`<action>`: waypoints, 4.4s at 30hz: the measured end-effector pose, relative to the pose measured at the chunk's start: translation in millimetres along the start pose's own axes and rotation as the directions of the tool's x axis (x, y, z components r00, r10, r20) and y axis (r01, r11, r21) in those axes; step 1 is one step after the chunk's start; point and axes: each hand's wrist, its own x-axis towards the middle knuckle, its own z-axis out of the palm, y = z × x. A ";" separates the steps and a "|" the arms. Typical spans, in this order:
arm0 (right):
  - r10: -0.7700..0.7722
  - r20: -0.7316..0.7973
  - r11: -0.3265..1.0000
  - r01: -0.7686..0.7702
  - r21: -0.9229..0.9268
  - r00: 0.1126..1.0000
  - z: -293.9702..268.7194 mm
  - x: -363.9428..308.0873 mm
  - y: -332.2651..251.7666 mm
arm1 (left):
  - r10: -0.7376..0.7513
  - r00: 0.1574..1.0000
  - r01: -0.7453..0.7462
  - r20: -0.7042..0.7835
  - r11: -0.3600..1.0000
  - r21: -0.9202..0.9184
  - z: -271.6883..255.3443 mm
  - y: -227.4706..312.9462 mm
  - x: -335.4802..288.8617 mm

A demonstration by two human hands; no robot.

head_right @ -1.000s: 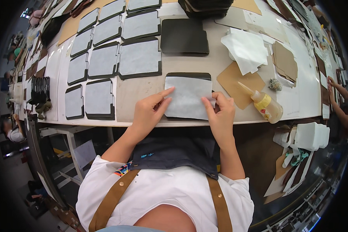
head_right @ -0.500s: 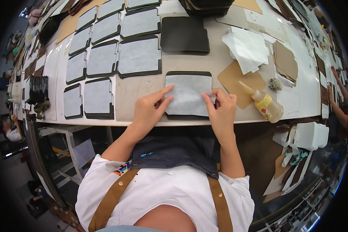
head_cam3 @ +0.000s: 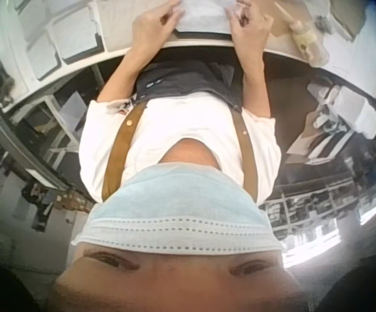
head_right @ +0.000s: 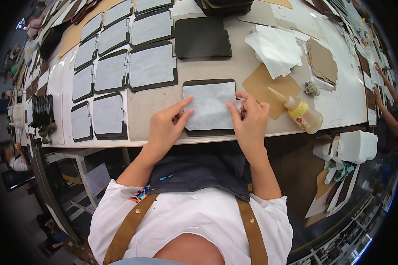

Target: The person repeatedly applies glue from a squeeze bottle onto dark rectangular pads and then places a white sheet on top, pressing it down. They move the finished units to a stack on the left and continue the cycle with new pads from a pile on the right.

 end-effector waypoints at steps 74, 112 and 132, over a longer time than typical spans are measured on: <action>-0.240 0.483 0.883 0.396 -0.252 0.842 -31.7 -13.3 6.0 | 0.192 0.868 -0.388 0.459 0.837 0.385 -20.9 8.3 -8.6; -0.410 0.363 0.897 0.442 -0.005 0.837 -31.3 -7.4 -5.8 | 0.409 0.905 -0.414 0.116 0.910 0.017 -39.6 -14.5 -26.4; -0.496 0.033 0.866 0.497 -0.055 0.868 -26.8 -25.6 3.8 | -0.158 0.984 0.172 0.080 0.960 -0.220 -87.7 -15.9 -0.2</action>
